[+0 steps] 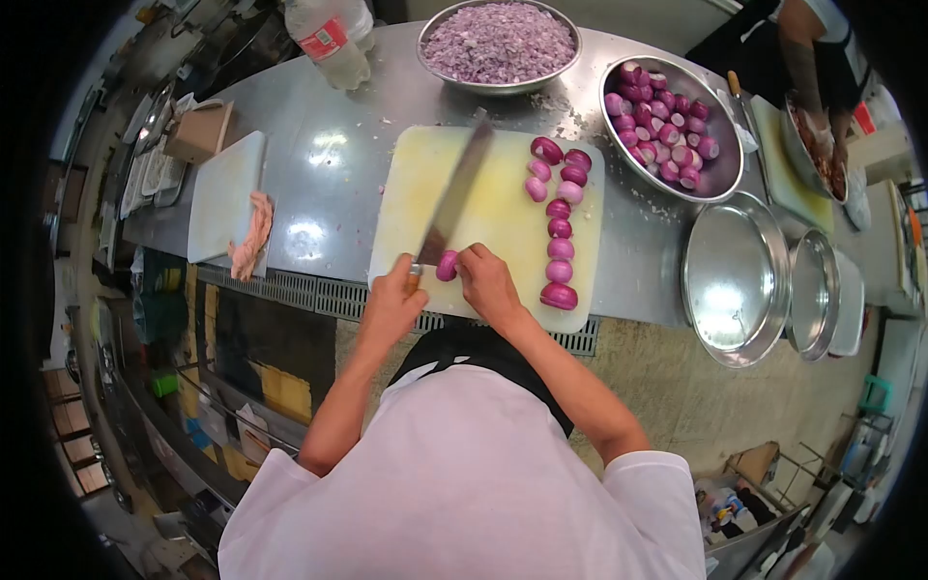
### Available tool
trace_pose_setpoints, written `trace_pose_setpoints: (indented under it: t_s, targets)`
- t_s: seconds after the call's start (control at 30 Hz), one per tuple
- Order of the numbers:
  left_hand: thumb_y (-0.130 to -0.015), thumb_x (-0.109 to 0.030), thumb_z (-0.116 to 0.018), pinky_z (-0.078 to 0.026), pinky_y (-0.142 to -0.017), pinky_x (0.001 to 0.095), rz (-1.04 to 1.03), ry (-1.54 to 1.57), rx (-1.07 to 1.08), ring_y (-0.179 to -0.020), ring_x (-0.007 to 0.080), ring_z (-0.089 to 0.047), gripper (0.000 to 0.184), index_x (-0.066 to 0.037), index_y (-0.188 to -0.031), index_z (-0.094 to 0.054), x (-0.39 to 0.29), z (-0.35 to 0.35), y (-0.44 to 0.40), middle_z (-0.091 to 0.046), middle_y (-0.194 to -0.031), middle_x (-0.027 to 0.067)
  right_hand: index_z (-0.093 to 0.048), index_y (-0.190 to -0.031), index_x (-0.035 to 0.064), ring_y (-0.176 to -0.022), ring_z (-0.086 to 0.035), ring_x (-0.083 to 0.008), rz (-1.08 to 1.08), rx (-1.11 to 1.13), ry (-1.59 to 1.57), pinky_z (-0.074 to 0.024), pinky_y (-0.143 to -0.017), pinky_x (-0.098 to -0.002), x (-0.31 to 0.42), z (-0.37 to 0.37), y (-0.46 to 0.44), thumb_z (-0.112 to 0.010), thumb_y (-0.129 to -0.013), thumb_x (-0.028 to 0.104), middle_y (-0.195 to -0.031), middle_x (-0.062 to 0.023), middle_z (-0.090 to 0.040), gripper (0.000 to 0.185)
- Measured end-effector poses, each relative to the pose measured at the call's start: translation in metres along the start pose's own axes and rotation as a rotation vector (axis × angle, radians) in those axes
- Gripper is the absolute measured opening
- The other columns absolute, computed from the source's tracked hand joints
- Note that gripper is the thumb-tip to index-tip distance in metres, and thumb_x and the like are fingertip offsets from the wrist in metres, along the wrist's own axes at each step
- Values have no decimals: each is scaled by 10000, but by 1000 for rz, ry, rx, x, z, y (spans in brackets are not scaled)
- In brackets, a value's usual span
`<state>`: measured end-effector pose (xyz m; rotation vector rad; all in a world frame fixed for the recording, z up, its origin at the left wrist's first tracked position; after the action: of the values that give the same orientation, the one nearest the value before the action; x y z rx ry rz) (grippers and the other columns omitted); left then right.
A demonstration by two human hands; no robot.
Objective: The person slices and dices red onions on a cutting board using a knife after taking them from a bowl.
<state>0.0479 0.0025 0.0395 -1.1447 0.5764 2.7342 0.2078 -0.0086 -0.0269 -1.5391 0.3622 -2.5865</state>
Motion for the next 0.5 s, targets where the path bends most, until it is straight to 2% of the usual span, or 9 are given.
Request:
trace_pose_setpoints:
  t_s: [0.03, 0.1, 0.13, 0.2, 0.23, 0.3, 0.37, 0.43, 0.5]
  targets:
    - [-855, -59, -639, -498, -740, 610, -5, -5, 14, -881, 558, -656, 295, -5, -1122, -527, 5, 4, 3, -693, -866, 317, -643, -954, 9, -854, -657, -410, -83, 7, -6, -545, -758, -499, -2, 0, 0, -728, -868, 55, -926, -176, -626, 130]
    - [-846, -66, -630, -512, -701, 569, -40, 43, -138, -777, 515, -677, 290, 14, -1105, -526, 15, 28, 4, -677, -805, 289, -650, -986, 13, -871, -657, -402, -82, -23, 83, -546, -761, -485, 13, -3, -3, -753, -850, 79, -943, -168, -628, 184]
    - [-846, -66, -630, -512, -701, 569, -51, 45, -125, -777, 515, -677, 290, 14, -1105, -526, 23, 31, 1, -677, -805, 289, -658, -1018, 17, -888, -657, -394, -67, -38, 169, -547, -765, -471, 19, -5, -5, -779, -832, 104, -961, -159, -630, 239]
    - [-846, -56, -611, -525, -597, 501, 85, 76, -117, -609, 398, -671, 246, 18, -1057, -510, 54, 30, -9, -634, -715, 225, -655, -1038, 28, -912, -652, -396, -76, -12, 184, -544, -784, -482, 20, -8, -11, -785, -826, 122, -970, -157, -625, 266]
    - [-846, -56, -611, -525, -597, 501, 74, 79, -115, -609, 398, -671, 246, 18, -1057, -510, 60, 26, -10, -634, -715, 225, -652, -1058, 39, -936, -647, -398, -79, 25, 187, -541, -802, -493, 16, -11, -14, -790, -821, 141, -980, -154, -620, 293]
    - [-846, -16, -593, -430, -386, 357, 140, 204, -104, -434, 185, -556, 216, -18, -1054, -536, 80, 18, -4, -531, -618, 77, -662, -1019, 46, -964, -644, -393, -94, 21, 180, -544, -821, -487, 0, -2, -26, -754, -825, 95, -993, -149, -630, 220]
    - [-845, -16, -594, -435, -384, 359, 139, 200, -111, -434, 186, -558, 217, -14, -1053, -535, 79, 15, 2, -538, -628, 82, -673, -991, 50, -1001, -636, -382, -42, -74, 333, -545, -835, -474, -18, 29, -40, -718, -818, 49, -1010, -140, -642, 178]
    - [-844, -16, -595, -439, -383, 361, 147, 202, -129, -434, 186, -561, 217, -11, -1052, -535, 82, 13, 7, -545, -637, 88, -686, -994, 52, -1022, -626, -369, -33, -145, 466, -547, -812, -504, -40, 59, -57, -647, -787, -33, -1045, -136, -646, 227]
    - [-842, -21, -601, -447, -392, 364, 96, 232, -158, -442, 193, -574, 228, -11, -1059, -532, 83, 13, 7, -565, -650, 96, -702, -1023, 54, -1032, -623, -361, -27, -159, 556, -545, -826, -507, -43, 83, -69, -642, -781, -39, -1072, -137, -654, 266]
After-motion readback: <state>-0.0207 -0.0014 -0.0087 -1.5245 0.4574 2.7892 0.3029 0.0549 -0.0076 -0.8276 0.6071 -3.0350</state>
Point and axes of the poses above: each hand's wrist, its own y-axis away from the middle knuckle, its own z-axis out of the back of the hand, x = y × z, the point moved 8 cm from there along -y, towards the middle knuckle
